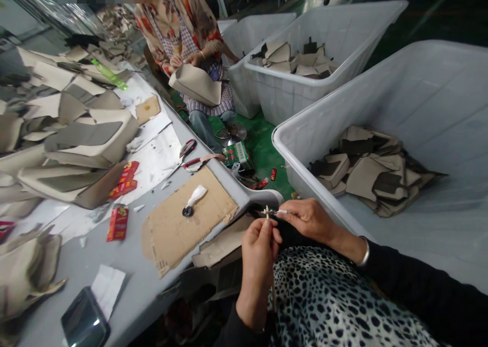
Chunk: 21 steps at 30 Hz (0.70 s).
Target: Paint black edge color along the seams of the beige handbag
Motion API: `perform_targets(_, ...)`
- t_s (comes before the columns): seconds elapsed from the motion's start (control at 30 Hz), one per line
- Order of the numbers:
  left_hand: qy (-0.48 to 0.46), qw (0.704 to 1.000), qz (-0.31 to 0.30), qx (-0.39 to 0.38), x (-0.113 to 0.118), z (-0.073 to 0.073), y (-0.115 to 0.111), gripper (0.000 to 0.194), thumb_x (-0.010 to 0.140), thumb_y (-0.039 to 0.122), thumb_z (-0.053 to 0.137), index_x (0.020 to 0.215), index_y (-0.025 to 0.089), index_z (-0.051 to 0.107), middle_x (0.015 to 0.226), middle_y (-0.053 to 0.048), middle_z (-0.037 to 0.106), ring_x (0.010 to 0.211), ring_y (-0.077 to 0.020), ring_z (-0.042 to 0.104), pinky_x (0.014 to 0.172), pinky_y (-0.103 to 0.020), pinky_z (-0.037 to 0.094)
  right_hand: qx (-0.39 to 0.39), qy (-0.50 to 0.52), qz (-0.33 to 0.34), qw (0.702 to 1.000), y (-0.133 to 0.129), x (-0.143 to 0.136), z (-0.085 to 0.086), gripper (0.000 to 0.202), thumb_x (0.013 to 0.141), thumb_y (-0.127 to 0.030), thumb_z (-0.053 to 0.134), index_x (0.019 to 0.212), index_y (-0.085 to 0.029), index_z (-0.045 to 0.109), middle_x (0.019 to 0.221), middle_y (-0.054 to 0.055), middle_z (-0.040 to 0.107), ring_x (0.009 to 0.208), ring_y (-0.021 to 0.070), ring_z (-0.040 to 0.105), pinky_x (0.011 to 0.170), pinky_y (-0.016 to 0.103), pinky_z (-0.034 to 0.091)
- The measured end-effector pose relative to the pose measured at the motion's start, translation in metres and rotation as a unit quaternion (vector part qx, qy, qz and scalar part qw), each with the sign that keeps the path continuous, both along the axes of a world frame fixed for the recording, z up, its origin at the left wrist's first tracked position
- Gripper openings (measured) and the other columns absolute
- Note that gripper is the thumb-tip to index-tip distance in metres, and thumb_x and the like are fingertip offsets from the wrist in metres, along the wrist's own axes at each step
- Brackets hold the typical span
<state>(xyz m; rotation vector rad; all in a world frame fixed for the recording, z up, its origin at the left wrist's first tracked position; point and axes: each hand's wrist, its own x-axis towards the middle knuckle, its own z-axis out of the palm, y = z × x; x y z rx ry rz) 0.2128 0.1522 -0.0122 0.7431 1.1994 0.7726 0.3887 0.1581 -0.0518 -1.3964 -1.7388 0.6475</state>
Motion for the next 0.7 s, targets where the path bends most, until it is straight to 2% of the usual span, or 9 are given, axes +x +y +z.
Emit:
perform_targets(0.13, -0.001, 1.000, -0.005, 0.003, -0.0001, 0.0007, -0.0011, 0.036, 0.084, 0.049, 0.072, 0.086, 0.014, 0.064, 0.055, 0.005, 0.053, 0.038, -0.0029, 0.030, 0.037, -0.015, 0.018, -0.003, -0.019, -0.058, 0.998, 0.0009, 0.0005, 0.0009, 0.033, 0.104, -0.039, 0.054, 0.084, -0.021, 0.072, 0.076, 0.003, 0.073, 0.071, 0.0166, 0.068, 0.066, 0.026, 0.044)
perform_targets(0.23, 0.000, 1.000, 0.017, 0.006, -0.0005, 0.0021, 0.0000, 0.037, 0.083, 0.050, 0.072, 0.086, 0.014, 0.063, 0.057, 0.005, 0.053, 0.038, -0.0027, 0.029, 0.037, -0.015, 0.019, 0.019, -0.001, -0.016, 1.000, -0.0009, 0.0021, 0.0018, 0.027, 0.103, -0.037, 0.056, 0.089, -0.021, 0.073, 0.080, 0.002, 0.075, 0.073, 0.0159, 0.069, 0.067, 0.025, 0.045)
perform_targets(0.3, 0.003, 1.000, 0.009, 0.005, -0.0004, 0.0032, 0.0005, 0.038, 0.082, 0.051, 0.073, 0.084, 0.014, 0.063, 0.055, 0.005, 0.051, 0.038, -0.0028, 0.028, 0.037, -0.015, 0.019, 0.021, -0.001, 0.009, 1.000, -0.0014, 0.0026, 0.0017, 0.025, 0.102, -0.036, 0.057, 0.091, -0.021, 0.073, 0.083, 0.003, 0.076, 0.076, 0.0164, 0.071, 0.068, 0.025, 0.046)
perform_targets(0.43, -0.005, 1.000, -0.002, -0.009, 0.0005, 0.0046, 0.0001, 0.039, 0.081, 0.053, 0.074, 0.085, 0.015, 0.064, 0.054, 0.005, 0.050, 0.038, -0.0032, 0.028, 0.037, -0.015, 0.019, 0.012, -0.015, -0.047, 0.999, 0.0008, 0.0032, 0.0028, 0.028, 0.103, -0.037, 0.055, 0.088, -0.021, 0.074, 0.080, 0.004, 0.075, 0.072, 0.0171, 0.069, 0.066, 0.026, 0.046)
perform_targets(0.57, 0.001, 1.000, 0.002, -0.007, 0.0011, 0.0035, 0.0003, 0.041, 0.081, 0.054, 0.074, 0.086, 0.015, 0.064, 0.054, 0.005, 0.051, 0.038, -0.0034, 0.028, 0.037, -0.015, 0.019, 0.011, -0.001, 0.004, 1.000, 0.0026, 0.0019, 0.0038, 0.027, 0.103, -0.038, 0.055, 0.091, -0.022, 0.074, 0.084, 0.003, 0.076, 0.075, 0.0168, 0.070, 0.068, 0.026, 0.047)
perform_targets(0.7, 0.000, 1.000, -0.016, 0.003, 0.0027, 0.0034, 0.0008, 0.042, 0.081, 0.056, 0.074, 0.085, 0.015, 0.064, 0.054, 0.004, 0.052, 0.038, -0.0039, 0.030, 0.038, -0.016, 0.019, 0.001, -0.026, -0.053, 0.998, 0.0075, 0.0036, 0.0040, 0.031, 0.103, -0.040, 0.054, 0.086, -0.022, 0.073, 0.082, 0.003, 0.076, 0.074, 0.0177, 0.070, 0.067, 0.027, 0.047)
